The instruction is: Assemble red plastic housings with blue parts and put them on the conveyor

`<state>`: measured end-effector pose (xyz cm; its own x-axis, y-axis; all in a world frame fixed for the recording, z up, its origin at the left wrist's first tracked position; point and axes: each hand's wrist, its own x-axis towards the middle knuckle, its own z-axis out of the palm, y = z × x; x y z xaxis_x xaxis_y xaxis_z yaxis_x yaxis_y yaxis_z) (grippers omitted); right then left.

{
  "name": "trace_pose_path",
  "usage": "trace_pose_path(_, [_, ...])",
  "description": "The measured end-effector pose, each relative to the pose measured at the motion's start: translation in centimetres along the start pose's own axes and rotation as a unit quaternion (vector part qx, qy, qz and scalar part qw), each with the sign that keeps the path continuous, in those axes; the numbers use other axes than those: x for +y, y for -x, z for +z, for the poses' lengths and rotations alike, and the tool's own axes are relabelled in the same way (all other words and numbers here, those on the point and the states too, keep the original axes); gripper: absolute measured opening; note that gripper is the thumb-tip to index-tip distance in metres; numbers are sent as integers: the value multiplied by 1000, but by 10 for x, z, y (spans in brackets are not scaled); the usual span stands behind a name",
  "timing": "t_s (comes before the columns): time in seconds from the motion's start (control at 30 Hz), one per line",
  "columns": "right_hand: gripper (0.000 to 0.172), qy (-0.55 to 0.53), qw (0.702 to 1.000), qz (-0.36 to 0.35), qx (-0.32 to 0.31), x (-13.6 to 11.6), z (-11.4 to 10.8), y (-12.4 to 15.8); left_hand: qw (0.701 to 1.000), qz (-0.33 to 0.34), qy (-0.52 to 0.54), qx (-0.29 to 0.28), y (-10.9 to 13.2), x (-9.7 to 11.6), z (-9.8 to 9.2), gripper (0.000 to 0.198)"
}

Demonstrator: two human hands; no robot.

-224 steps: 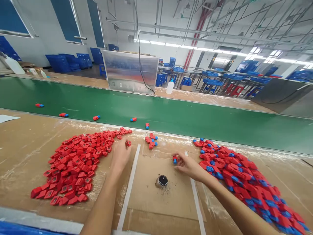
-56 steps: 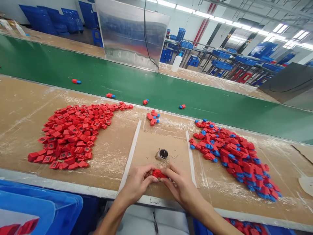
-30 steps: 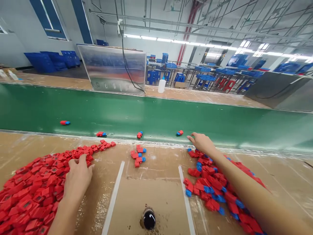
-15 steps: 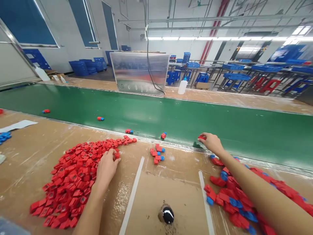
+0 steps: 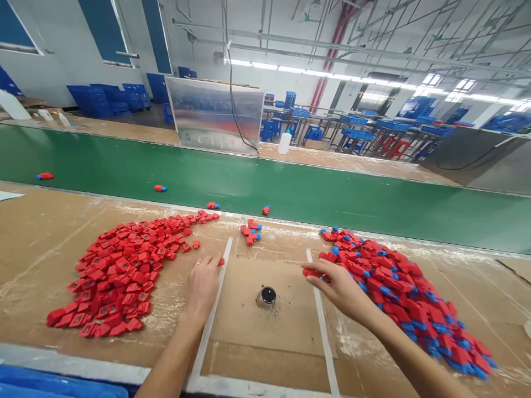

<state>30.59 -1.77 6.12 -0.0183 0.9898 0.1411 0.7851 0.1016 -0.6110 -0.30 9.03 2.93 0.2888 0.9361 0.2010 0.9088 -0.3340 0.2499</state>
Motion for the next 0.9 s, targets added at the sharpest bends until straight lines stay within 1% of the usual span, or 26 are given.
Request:
trace_pose_path(0.07, [28,-10,1000,9,-8,-4,9,13,1000,1,-11,-4,14,12,7,37])
trace_pose_path(0.13, [28,-11,1000,25,-10,-4,15,21,999,8,-32,-2,26,20,11,43])
trace_pose_path(0.2, [28,-12,999,31,-10,-5,18,26,998,22,-56,3,35,25,12,42])
trace_pose_path(0.27, [28,-16,1000,20,-16,-11,18,28,997,36,-64,4,40,29,11,41])
trace_pose_path(0.4, [29,-16,999,-18,-46,-30,20,29,999,27,-24,7,42,36,11,32])
trace_pose_path(0.47, [30,-14,998,-35,-56,-38,23,28,1000,26,1,14,42,37,12,29])
trace_pose_path(0.57, [28,-9,997,-44,-55,-45,29,25,997,54,46,12,44,36,13,27])
trace_pose_path(0.73, [18,-1,998,-51,-47,-50,36,22,990,116,80,-22,63,35,16,22])
trace_pose_path(0.83, [16,8,997,-66,-37,-51,38,22,985,138,104,-25,74,34,20,23])
trace_pose_path(0.9, [16,17,997,-74,-33,-51,39,22,978,144,149,-27,78,32,22,23])
